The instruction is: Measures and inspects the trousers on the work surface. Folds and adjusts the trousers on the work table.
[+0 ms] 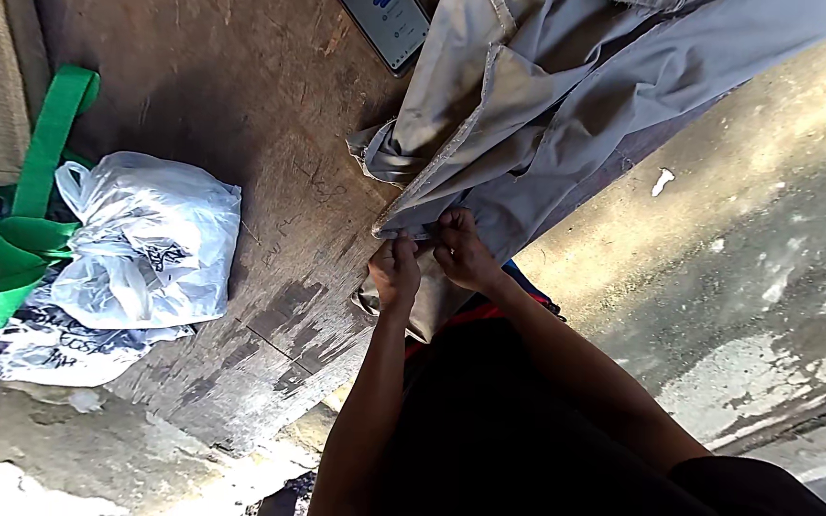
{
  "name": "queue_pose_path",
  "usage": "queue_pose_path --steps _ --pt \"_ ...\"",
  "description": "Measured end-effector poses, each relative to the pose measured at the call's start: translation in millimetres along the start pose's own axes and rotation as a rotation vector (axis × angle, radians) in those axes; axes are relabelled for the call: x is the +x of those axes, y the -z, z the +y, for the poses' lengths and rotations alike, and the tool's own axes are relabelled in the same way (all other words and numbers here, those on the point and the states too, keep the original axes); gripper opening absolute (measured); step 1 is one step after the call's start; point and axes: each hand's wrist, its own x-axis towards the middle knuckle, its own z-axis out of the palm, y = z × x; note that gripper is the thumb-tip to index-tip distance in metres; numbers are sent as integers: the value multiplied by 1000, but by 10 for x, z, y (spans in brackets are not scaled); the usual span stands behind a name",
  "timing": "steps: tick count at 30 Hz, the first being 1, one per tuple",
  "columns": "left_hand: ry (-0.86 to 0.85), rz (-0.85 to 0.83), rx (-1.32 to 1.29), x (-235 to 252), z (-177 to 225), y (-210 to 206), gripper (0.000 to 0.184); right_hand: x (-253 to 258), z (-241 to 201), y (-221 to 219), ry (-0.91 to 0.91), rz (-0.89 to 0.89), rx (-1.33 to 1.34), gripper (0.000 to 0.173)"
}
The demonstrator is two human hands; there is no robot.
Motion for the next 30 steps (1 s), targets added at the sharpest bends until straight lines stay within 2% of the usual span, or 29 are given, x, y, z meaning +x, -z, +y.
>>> queue_pose_path --steps 12,20,25,30 --pt "-37 -1 -148 24 -127 139 34 -10 24 -33 39 2 -31 18" --pt "-97 36 -124 25 -186 165 36 3 1 -71 19 6 -69 19" --pt "-92 76 -248 36 -247 236 33 6 30 -67 71 1 -72 21" --pt "-118 65 -208 24 -276 257 34 5 -4 -107 35 16 -105 20"
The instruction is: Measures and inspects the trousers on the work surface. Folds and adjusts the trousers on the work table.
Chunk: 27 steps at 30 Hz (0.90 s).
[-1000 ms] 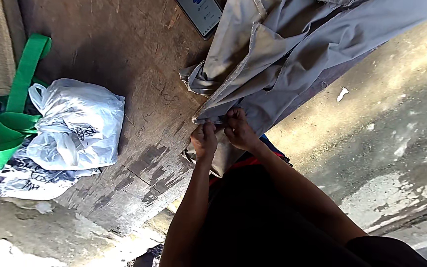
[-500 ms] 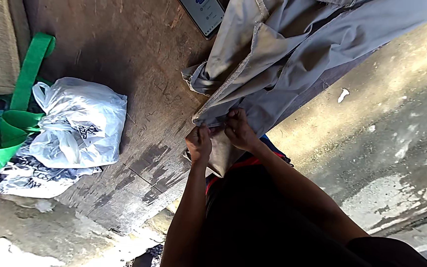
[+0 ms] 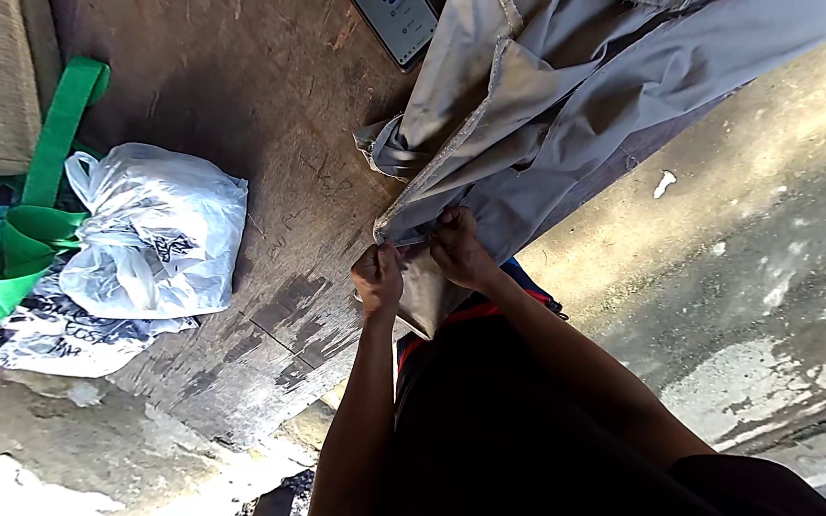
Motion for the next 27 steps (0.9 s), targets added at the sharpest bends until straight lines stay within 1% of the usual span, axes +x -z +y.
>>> queue_pose_path --steps 2,4,6,10,11,15,18,19,21,23,24,27 --pt "-13 0 -17 20 0 57 34 8 -15 -7 3 -23 -5 18" --pt "-9 19 -99 55 8 134 30 -11 -20 -6 11 -43 39 19" --pt "-14 47 -107 88 -2 154 31 -3 4 -30 21 -18 75 20" --pt "-72 1 80 54 24 250 33 1 -32 -59 0 -21 85 24" --pt "-74 0 94 55 36 247 33 14 -35 -56 -1 -27 78 23" --pt "-61 12 16 39 2 215 32 -2 -51 -81 -3 -11 46 24" --pt "-45 0 -99 25 35 235 31 16 -6 -81 42 -64 28 23" --pt "-20 1 -163 26 72 252 32 23 18 -65 69 -91 77 23" --pt "40 20 -236 53 149 244 33 20 56 -24 70 -79 219 24" --pt "86 28 -170 34 177 206 31 15 67 28 26 -26 308 25" --pt "99 0 -78 -27 175 198 29 -2 66 56 -2 1 325 26" --pt "100 -128 255 -259 167 99 36 -59 58 137 -53 89 351 30"
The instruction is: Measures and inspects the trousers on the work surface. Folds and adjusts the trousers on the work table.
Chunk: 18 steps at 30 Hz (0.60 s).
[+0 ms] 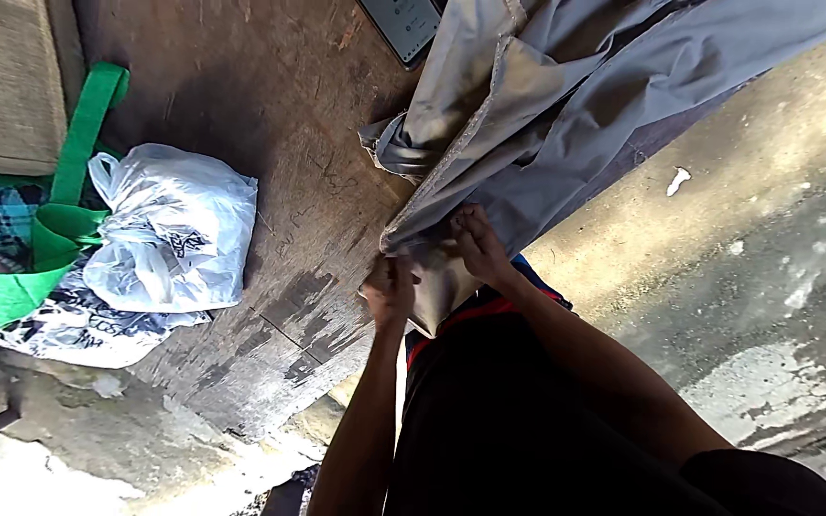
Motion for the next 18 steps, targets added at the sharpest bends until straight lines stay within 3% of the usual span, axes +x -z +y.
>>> queue_pose_path --steps 4,7,12,18 --pt "4 3 287 39 173 -277 40 -79 -111 -93 131 164 19 31" --pt "-48 -60 395 133 252 -325 34 -99 -176 -235 70 85 94 30" --pt "6 -216 172 278 98 -189 43 -45 -35 -165 38 -57 -46 21" --pt "8 -132 69 226 50 -212 41 -38 -5 -201 47 -117 -125 18"
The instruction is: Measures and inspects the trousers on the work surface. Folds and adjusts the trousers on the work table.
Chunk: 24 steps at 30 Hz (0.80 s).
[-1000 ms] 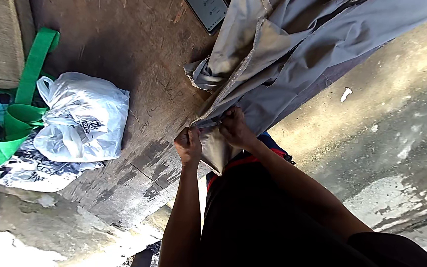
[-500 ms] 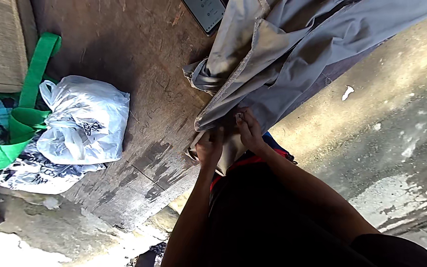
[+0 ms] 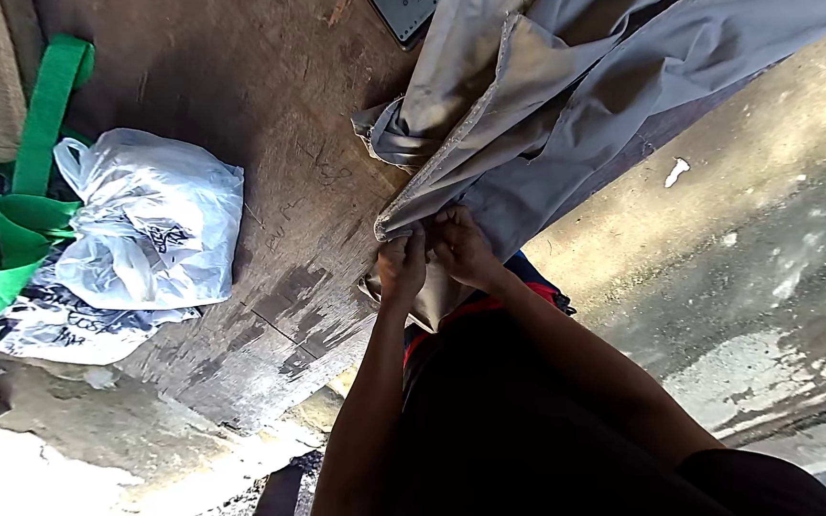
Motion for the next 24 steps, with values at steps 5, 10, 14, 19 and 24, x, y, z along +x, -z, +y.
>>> queue_pose_path --steps 5,10,14,19,24 --pt "-35 19 -2 -18 1 -8 38 14 -64 3 -47 -29 -51 20" --pt "5 68 -193 -52 -82 20 33 18 -59 42 -35 -73 -52 24" --pt "-19 62 -227 -59 -110 31 33 19 -68 22 -49 -68 -67 25" --pt "35 104 -303 -69 -140 45 30 19 -25 -4 -42 -86 -98 23" --pt "26 145 -310 -63 -224 81 33 6 -9 -16 -33 -81 -104 23"
